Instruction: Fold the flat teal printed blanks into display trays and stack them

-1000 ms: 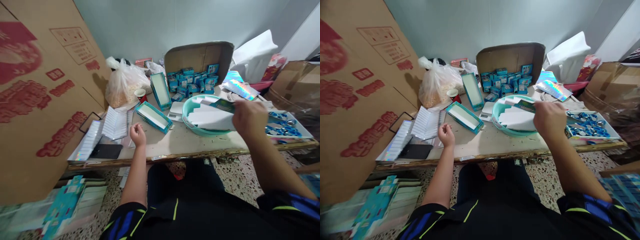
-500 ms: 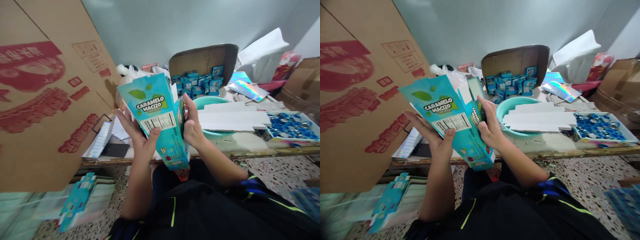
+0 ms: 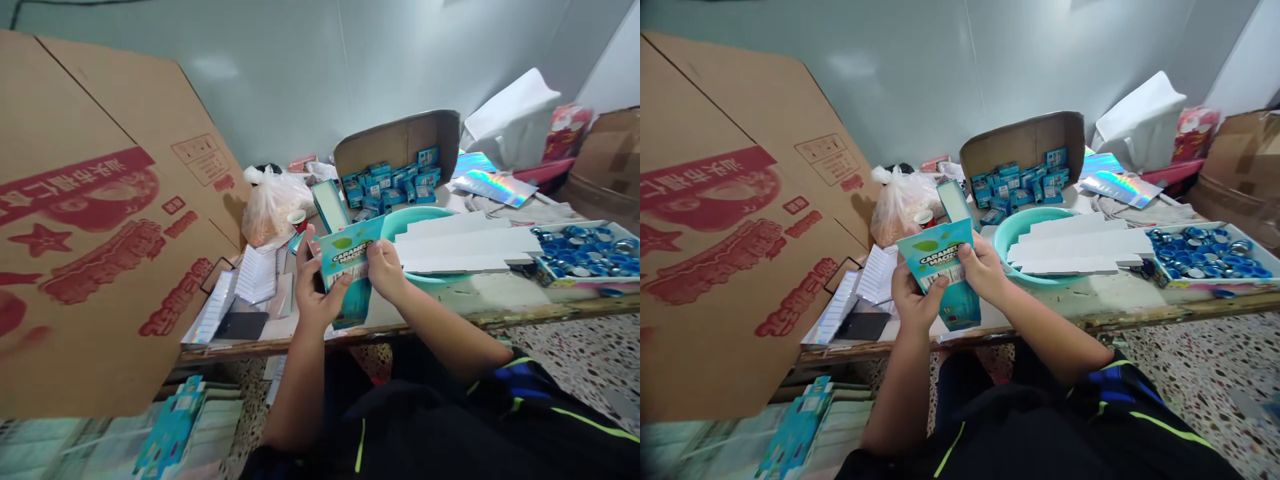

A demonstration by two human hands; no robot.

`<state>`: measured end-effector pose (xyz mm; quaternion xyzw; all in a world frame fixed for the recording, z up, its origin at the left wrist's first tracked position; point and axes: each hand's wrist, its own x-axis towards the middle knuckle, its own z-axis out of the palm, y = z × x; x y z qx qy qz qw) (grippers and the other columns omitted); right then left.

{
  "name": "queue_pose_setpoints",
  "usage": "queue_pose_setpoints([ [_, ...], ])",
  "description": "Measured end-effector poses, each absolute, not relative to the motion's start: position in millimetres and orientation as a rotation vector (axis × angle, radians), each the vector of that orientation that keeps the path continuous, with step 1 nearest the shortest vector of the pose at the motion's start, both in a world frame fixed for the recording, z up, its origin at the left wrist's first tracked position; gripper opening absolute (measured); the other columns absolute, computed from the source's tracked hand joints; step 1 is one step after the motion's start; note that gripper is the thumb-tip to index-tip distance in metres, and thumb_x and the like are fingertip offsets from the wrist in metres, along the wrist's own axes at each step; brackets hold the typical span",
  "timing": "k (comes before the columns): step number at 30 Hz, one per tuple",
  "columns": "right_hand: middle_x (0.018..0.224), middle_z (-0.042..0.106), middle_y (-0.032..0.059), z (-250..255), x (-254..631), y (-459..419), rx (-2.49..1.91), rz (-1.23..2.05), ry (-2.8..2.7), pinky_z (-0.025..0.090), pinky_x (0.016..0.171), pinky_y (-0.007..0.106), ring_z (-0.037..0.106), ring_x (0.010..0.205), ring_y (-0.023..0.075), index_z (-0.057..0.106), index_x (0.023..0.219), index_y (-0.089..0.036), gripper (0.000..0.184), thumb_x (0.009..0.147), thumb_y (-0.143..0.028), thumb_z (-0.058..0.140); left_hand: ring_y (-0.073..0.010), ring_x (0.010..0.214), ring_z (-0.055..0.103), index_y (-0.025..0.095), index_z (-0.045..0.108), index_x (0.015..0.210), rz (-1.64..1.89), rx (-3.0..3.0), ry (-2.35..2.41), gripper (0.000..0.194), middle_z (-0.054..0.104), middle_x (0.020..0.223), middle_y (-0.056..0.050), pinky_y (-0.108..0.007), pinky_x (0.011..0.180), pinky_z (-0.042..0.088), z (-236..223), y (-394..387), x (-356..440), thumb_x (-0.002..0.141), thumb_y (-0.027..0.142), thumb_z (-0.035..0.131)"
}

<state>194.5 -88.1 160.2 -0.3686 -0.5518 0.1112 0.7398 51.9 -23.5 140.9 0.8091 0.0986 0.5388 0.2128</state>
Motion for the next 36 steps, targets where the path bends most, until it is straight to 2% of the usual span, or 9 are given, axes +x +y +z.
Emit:
queue_pose_setpoints([
  [3, 0.105, 0.07, 0.0075, 162.2, 197.4, -95.7, -0.801, 0.108, -1.194, 0.058, 0.093, 0.048, 0.067, 0.11, 0.0298, 0.074, 0.087, -0.027, 0.055, 0.096, -0.074, 0.047, -0.0328, 0.132, 0.059, 0.042, 0.061, 0.115, 1.724, 2.056, 0.17, 0.041, 0.053, 0.151, -0.001, -0.062, 0.112, 0.048, 141.7, -18.5, 69.1, 0.083, 0.064, 0.071],
  [5, 0.118, 0.067, 0.0058, 163.7, 198.5, -103.3, -0.737, 0.001, -1.203, 0.055, 0.101, 0.051, 0.065, 0.117, 0.0294, 0.072, 0.106, -0.033, 0.031, 0.096, -0.059, 0.059, -0.0325, 0.124, 0.064, 0.039, 0.063, 0.1, 1.886, 1.992, 0.112, 0.041, 0.057, 0.146, 0.002, -0.063, 0.106, 0.052, 136.7, -13.5, 79.6, 0.083, 0.076, 0.06],
  [9, 0.144, 0.056, 0.006, 145.3, 196.5, -116.3, -0.72, 0.056, -1.187, 0.055, 0.104, 0.055, 0.061, 0.129, 0.0289, 0.035, 0.151, -0.046, 0.059, 0.098, -0.045, 0.061, -0.0315, 0.11, 0.069, 0.037, 0.059, 0.096, 2.031, 1.937, 0.227, 0.041, 0.064, 0.136, -0.002, -0.062, 0.093, 0.056, 106.0, -12.4, 91.8, 0.094, 0.07, 0.035],
  [16, 0.127, 0.066, 0.0079, 57.6, 189.7, -153.9, -0.896, 0.295, -1.164, 0.055, 0.103, 0.055, 0.065, 0.12, 0.0295, 0.067, 0.117, -0.033, 0.023, 0.093, -0.03, 0.066, -0.0294, 0.155, 0.034, 0.046, 0.029, 0.154, 1.465, 1.789, 0.409, 0.063, 0.037, 0.166, -0.002, -0.061, 0.124, 0.035, 28.5, -73.5, 68.5, 0.094, 0.044, 0.047],
  [22, 0.157, 0.041, 0.011, 2.8, 171.0, -187.5, -1.086, 0.376, -1.122, 0.042, 0.117, 0.055, 0.04, 0.149, 0.031, 0.059, 0.13, -0.033, 0.041, 0.09, -0.032, 0.07, -0.0276, 0.153, 0.037, 0.035, 0.055, 0.132, 1.307, 1.959, 0.404, 0.033, 0.033, 0.168, -0.004, -0.055, 0.12, 0.041, -13.2, -103.3, 29.0, 0.1, 0.031, 0.052],
  [26, 0.153, 0.045, 0.0138, -12.7, 167.9, -193.2, -1.189, 0.463, -1.273, 0.042, 0.118, 0.054, 0.04, 0.149, 0.0301, 0.062, 0.12, -0.027, 0.029, 0.092, -0.028, 0.07, -0.0271, 0.145, 0.048, 0.025, 0.061, 0.099, 1.254, 1.89, 0.609, 0.004, 0.049, 0.156, -0.009, -0.049, 0.114, 0.047, -31.1, -109.8, 8.1, 0.097, 0.028, 0.061],
  [29, 0.146, 0.054, 0.0143, -11.4, 173.6, -194.9, -1.346, 0.374, -1.538, 0.042, 0.118, 0.054, 0.039, 0.149, 0.0304, 0.068, 0.11, -0.023, 0.016, 0.094, -0.026, 0.068, -0.0277, 0.141, 0.052, 0.022, 0.058, 0.085, 1.234, 1.782, 0.79, 0.013, 0.053, 0.149, -0.011, -0.046, 0.108, 0.051, -38.6, -115.9, -0.5, 0.095, 0.028, 0.065],
  [33, 0.129, 0.068, 0.0089, 3.6, 180.7, -198.1, -1.533, 0.083, -1.799, 0.042, 0.115, 0.054, 0.045, 0.143, 0.0306, 0.071, 0.119, -0.027, 0.023, 0.097, -0.024, 0.066, -0.0266, 0.139, 0.052, 0.023, 0.057, 0.09, 1.214, 1.763, 0.806, 0.011, 0.055, 0.144, -0.012, -0.047, 0.112, 0.047, -41.7, -116.5, 0.7, 0.095, 0.029, 0.065],
  [36, 0.133, 0.068, 0.0049, 20.3, 179.7, -202.5, -1.688, -0.154, -1.962, 0.025, 0.122, 0.063, 0.047, 0.14, 0.033, 0.072, 0.123, -0.031, 0.027, 0.097, -0.026, 0.068, -0.0269, 0.141, 0.05, 0.024, 0.056, 0.11, 1.216, 1.725, 0.799, 0.019, 0.052, 0.146, -0.014, -0.05, 0.118, 0.041, -42.1, -111.9, 6.6, 0.094, 0.03, 0.065],
])
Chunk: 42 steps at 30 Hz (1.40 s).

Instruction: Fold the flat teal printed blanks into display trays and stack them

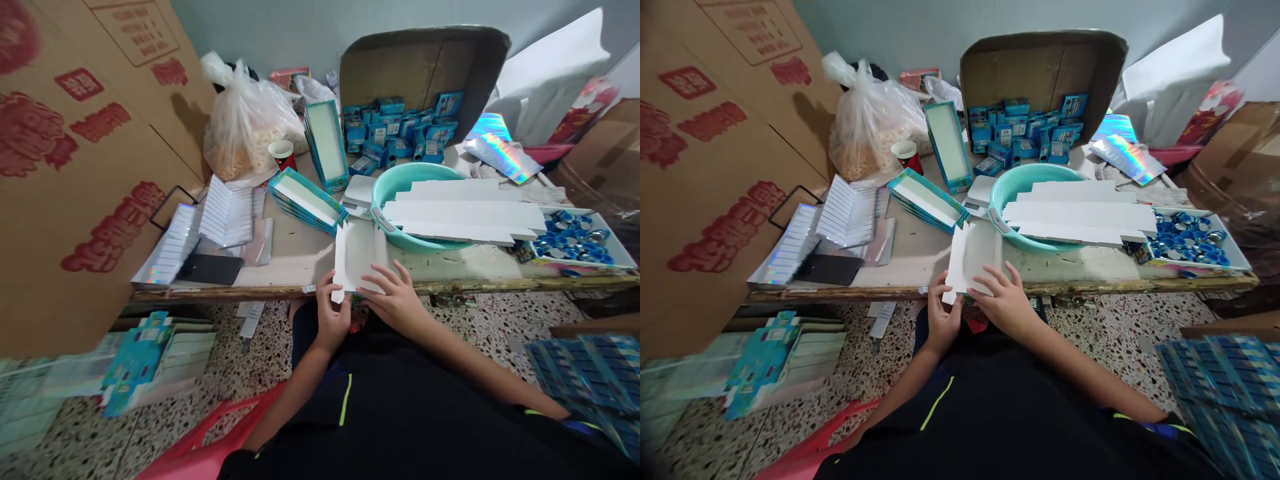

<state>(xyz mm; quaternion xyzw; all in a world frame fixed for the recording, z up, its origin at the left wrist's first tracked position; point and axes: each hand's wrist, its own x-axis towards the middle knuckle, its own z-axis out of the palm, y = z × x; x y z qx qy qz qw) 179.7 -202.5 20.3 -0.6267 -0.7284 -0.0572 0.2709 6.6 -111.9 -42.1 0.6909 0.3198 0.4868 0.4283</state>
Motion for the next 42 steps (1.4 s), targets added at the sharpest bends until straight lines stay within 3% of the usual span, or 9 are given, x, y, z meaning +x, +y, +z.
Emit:
queue_pose_setpoints([
  [3, 0.131, 0.069, 0.0085, 32.2, 171.0, -205.3, -1.858, -0.324, -2.11, 0.014, 0.124, 0.064, 0.051, 0.135, 0.0339, 0.069, 0.13, -0.026, 0.035, 0.095, -0.025, 0.067, -0.0287, 0.147, 0.043, 0.023, 0.048, 0.135, 1.192, 1.662, 0.832, 0.047, 0.044, 0.155, -0.017, -0.051, 0.122, 0.037, -41.7, -108.0, 13.5, 0.093, 0.031, 0.067],
  [7, 0.109, 0.072, 0.0139, 32.1, 153.7, -195.2, -2.047, -0.465, -2.257, 0.034, 0.117, 0.053, 0.061, 0.107, 0.0285, 0.064, 0.136, -0.01, 0.041, 0.097, -0.011, 0.054, -0.0286, 0.145, 0.047, 0.023, 0.037, 0.149, 1.164, 1.603, 0.837, 0.064, 0.046, 0.155, -0.018, -0.051, 0.123, 0.037, -39.9, -108.7, 21.0, 0.092, 0.028, 0.067],
  [10, 0.109, 0.072, 0.0179, 29.5, 145.9, -180.4, -2.181, -0.353, -2.321, 0.05, 0.095, 0.046, 0.062, 0.1, 0.0296, 0.061, 0.136, -0.004, 0.043, 0.095, -0.01, 0.053, -0.0293, 0.148, 0.045, 0.024, 0.036, 0.151, 1.148, 1.523, 0.804, 0.074, 0.048, 0.155, -0.017, -0.052, 0.126, 0.033, -39.4, -113.7, 21.5, 0.087, 0.028, 0.073],
  [14, 0.109, 0.07, 0.0194, 32.5, 146.6, -173.7, -2.217, -0.158, -2.316, 0.051, 0.079, 0.043, 0.061, 0.096, 0.0313, 0.059, 0.137, -0.003, 0.047, 0.091, -0.014, 0.058, -0.033, 0.152, 0.039, 0.027, 0.047, 0.147, 1.103, 1.184, 0.673, 0.08, 0.045, 0.161, -0.013, -0.048, 0.125, 0.035, -39.2, -114.1, 14.2, 0.077, 0.037, 0.083],
  [17, 0.116, 0.067, 0.0182, 33.4, 152.4, -183.2, -2.14, -0.099, -2.231, 0.051, 0.08, 0.044, 0.059, 0.102, 0.0333, 0.057, 0.138, -0.006, 0.056, 0.084, -0.019, 0.067, -0.0353, 0.147, 0.045, 0.027, 0.058, 0.139, 1.069, 0.748, 0.626, 0.063, 0.057, 0.151, -0.009, -0.049, 0.118, 0.043, -34.7, -104.0, 6.6, 0.084, 0.052, 0.073],
  [20, 0.122, 0.066, 0.0168, 33.1, 159.0, -196.9, -1.988, -0.105, -2.179, 0.051, 0.087, 0.045, 0.056, 0.108, 0.0335, 0.054, 0.141, -0.009, 0.061, 0.082, -0.019, 0.069, -0.0334, 0.142, 0.051, 0.021, 0.067, 0.126, 0.955, 0.475, 0.663, 0.048, 0.07, 0.133, -0.009, -0.048, 0.116, 0.043, -22.5, -93.5, 0.2, 0.09, 0.053, 0.065],
  [28, 0.116, 0.068, 0.0162, 65.9, 165.5, -213.5, -1.506, -0.364, -2.136, 0.052, 0.09, 0.045, 0.055, 0.1, 0.0292, 0.054, 0.14, -0.008, 0.049, 0.092, -0.017, 0.058, -0.0285, 0.133, 0.058, 0.019, 0.068, 0.125, 0.566, 0.429, 0.381, 0.047, 0.07, 0.134, -0.009, -0.044, 0.114, 0.047, 19.6, -113.5, 5.6, 0.099, 0.054, 0.051],
  [36, 0.138, 0.059, 0.0177, 126.8, 163.9, -220.7, -1.645, -0.359, -2.276, 0.049, 0.091, 0.046, 0.054, 0.106, 0.0319, 0.056, 0.141, -0.011, 0.052, 0.091, -0.022, 0.065, -0.0331, 0.118, 0.069, 0.016, 0.069, 0.124, 0.402, 0.626, 0.477, 0.082, 0.073, 0.123, -0.016, -0.052, 0.099, 0.058, 35.3, -125.6, 14.4, 0.099, 0.073, 0.015],
  [42, 0.106, 0.069, 0.0113, 160.8, 173.4, -232.5, -1.564, -0.535, -2.253, 0.042, 0.093, 0.046, 0.057, 0.093, 0.0266, 0.065, 0.129, -0.013, 0.035, 0.095, -0.017, 0.059, -0.0336, 0.124, 0.067, 0.018, 0.064, 0.138, 0.382, 0.883, 0.418, 0.092, 0.075, 0.111, -0.015, -0.05, 0.099, 0.06, 79.9, -128.7, 22.9, 0.095, 0.081, 0.012],
])
